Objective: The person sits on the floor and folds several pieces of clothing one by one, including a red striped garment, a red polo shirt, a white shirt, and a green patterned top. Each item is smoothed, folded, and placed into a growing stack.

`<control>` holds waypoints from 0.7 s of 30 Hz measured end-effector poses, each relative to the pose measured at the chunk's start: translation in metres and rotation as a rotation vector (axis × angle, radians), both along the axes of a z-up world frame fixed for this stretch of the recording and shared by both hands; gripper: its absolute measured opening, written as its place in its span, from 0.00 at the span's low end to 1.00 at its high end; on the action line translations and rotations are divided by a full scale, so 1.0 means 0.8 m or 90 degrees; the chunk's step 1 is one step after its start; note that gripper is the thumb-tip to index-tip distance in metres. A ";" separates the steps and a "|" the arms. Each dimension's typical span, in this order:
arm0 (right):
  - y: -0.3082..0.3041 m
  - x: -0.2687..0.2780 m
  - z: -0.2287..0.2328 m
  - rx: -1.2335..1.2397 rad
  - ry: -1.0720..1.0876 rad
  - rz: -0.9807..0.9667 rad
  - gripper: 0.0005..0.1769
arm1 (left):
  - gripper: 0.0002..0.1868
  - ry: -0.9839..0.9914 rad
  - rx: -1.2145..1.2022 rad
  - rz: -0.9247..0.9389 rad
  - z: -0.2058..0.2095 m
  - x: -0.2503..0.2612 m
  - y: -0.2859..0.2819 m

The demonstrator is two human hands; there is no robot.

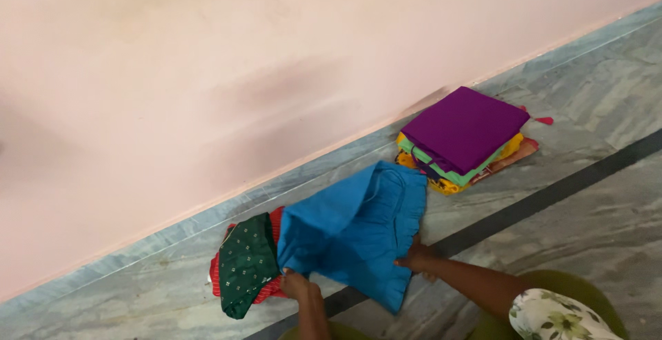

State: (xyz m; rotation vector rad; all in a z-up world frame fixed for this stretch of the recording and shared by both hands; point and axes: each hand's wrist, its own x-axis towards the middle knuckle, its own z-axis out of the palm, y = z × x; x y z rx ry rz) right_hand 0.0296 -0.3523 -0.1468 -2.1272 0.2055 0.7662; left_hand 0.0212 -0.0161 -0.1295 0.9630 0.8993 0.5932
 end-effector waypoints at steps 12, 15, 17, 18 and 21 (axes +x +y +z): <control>-0.052 0.076 0.036 -0.344 -0.251 0.189 0.10 | 0.18 0.165 0.264 0.065 0.004 -0.007 -0.030; -0.118 0.087 0.059 -0.488 -0.111 0.156 0.12 | 0.21 0.242 0.261 0.033 0.028 -0.016 -0.051; -0.131 0.085 0.063 -0.513 -0.065 -0.037 0.16 | 0.23 0.359 0.287 -0.022 0.051 -0.024 -0.068; -0.136 0.083 0.065 -0.524 -0.043 -0.135 0.18 | 0.24 0.430 0.326 -0.055 0.063 -0.029 -0.077; -0.133 0.078 0.068 -0.513 -0.092 0.037 0.16 | 0.26 0.365 0.583 -0.040 0.087 -0.043 -0.104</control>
